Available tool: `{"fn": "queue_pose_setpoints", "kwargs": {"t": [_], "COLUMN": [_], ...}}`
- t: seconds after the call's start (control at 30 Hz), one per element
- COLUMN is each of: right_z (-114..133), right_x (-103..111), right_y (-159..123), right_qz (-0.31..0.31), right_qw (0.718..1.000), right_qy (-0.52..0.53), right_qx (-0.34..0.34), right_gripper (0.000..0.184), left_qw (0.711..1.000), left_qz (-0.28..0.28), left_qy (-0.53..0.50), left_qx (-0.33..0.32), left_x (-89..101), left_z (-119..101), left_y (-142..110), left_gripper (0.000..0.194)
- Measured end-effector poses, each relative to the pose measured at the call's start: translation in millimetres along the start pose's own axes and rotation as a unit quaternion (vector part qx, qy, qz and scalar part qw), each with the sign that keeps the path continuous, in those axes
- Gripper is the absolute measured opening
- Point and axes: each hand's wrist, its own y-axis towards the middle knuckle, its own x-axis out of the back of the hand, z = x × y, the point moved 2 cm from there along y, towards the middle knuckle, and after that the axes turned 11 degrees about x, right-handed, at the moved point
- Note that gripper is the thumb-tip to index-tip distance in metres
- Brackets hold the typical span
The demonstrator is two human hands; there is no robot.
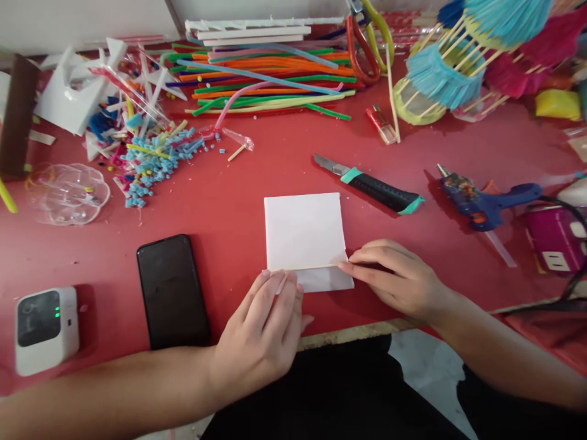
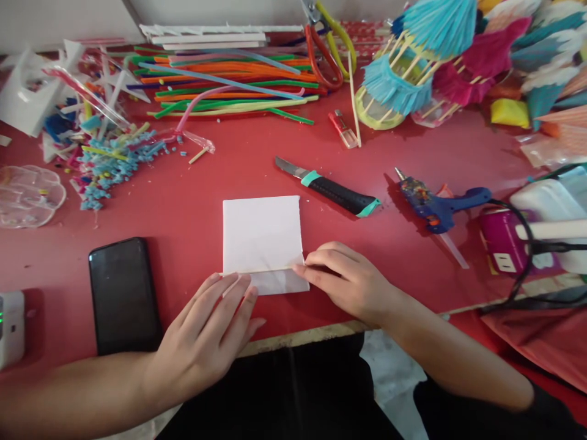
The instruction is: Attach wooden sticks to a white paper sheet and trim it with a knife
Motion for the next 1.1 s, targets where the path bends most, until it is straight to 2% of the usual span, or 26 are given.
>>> {"fn": "queue_pose_setpoints", "kwargs": {"t": [0.13, 0.33, 0.8, 1.1], "right_z": [0.8, 1.4, 2.6, 0.7], "right_x": [-0.1, 0.1, 1.0, 1.7], "right_y": [-0.6, -0.7, 1.8, -0.3], "right_qz": [0.0, 0.005, 0.007, 0.021], "right_qw": [1.0, 0.999, 1.0, 0.999], "right_qy": [-0.009, -0.019, -0.016, -0.021], "right_qx": [-0.01, 0.031, 0.011, 0.039], "right_gripper": [0.023, 0.024, 0.025, 0.029], "left_qw": [1.0, 1.0, 0.999, 0.999], "left_qz": [-0.005, 0.009, 0.019, 0.02], "left_qy": [0.005, 0.013, 0.027, 0.034], "left_qx": [0.005, 0.006, 0.02, 0.021], "left_x": [2.4, 4.0, 3.7, 3.2], "left_z": [1.0, 0.6, -1.7, -0.9], "left_y": [1.3, 2.0, -4.0, -4.5], "left_gripper": [0.037, 0.038, 0.043, 0.043]}}
